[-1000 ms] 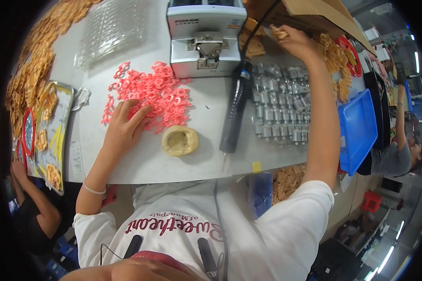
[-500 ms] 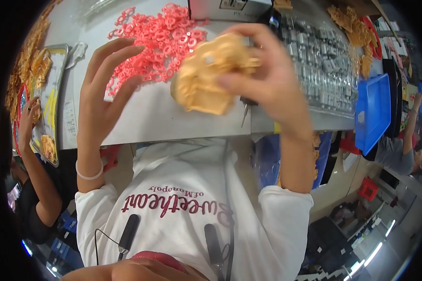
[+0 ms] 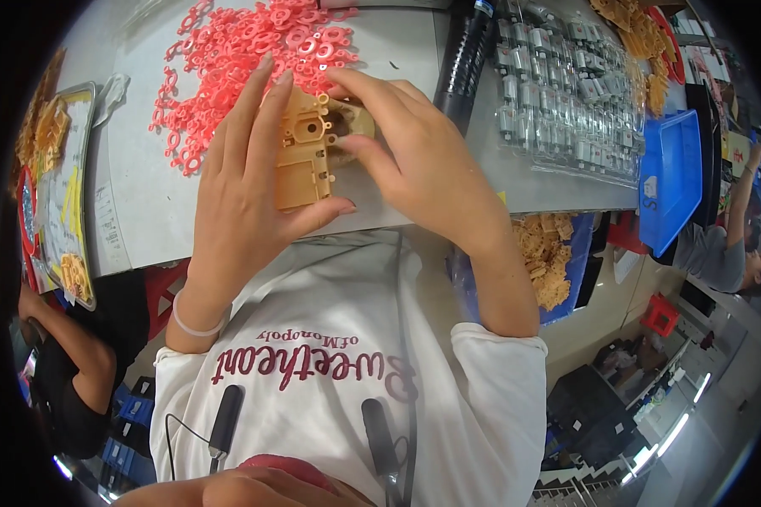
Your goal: The person assembles a toy mechanism by inserting pink gears and grey gears into a plastic housing, then secures them using an electric screwdriver.
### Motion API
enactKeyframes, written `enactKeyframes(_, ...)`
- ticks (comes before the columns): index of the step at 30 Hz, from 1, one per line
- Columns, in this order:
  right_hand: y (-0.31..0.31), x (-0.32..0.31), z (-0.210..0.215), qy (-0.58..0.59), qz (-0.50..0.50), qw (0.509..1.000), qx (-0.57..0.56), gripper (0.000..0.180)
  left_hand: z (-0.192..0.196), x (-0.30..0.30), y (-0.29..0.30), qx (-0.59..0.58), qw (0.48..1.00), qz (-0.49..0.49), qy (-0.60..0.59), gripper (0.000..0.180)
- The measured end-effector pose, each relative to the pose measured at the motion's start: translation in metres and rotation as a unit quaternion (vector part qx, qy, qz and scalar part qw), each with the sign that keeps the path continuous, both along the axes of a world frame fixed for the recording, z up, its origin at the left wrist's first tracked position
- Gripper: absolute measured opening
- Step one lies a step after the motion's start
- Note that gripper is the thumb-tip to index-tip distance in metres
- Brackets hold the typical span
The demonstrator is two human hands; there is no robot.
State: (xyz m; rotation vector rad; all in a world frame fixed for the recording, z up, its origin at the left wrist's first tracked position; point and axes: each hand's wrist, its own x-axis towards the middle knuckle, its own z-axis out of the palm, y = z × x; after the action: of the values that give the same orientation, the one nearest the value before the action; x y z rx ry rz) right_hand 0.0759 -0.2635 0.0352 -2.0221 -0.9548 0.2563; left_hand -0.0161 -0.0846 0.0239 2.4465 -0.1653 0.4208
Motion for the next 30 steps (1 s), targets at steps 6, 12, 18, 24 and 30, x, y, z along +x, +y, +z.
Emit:
enactKeyframes(6, -0.006, -0.006, -0.003, 0.050, -0.018, 0.998, 0.033, 0.057, 0.008, -0.004, -0.018, 0.104, 0.992, 0.027, 0.061, 0.105)
enactKeyframes(12, -0.009, -0.004, -0.006, 0.077, -0.019, 0.996, 0.050, 0.055, 0.014, -0.005, -0.019, 0.117, 0.987, 0.004, 0.113, 0.101)
enactKeyframes(18, -0.035, 0.012, 0.017, -0.030, -0.077, 0.996, 0.021, 0.039, 0.010, -0.003, -0.023, 0.160, 0.983, 0.020, 0.086, 0.097)
enactKeyframes(24, -0.143, 0.079, 0.010, -0.309, -0.305, 0.866, -0.247, 0.030, 0.016, -0.003, -0.017, 0.114, 0.989, -0.020, 0.092, 0.095)
enactKeyframes(30, -0.164, 0.082, 0.010, -0.284, -0.237, 0.900, -0.231, 0.025, 0.015, -0.001, -0.009, 0.078, 0.990, -0.046, 0.108, 0.096)
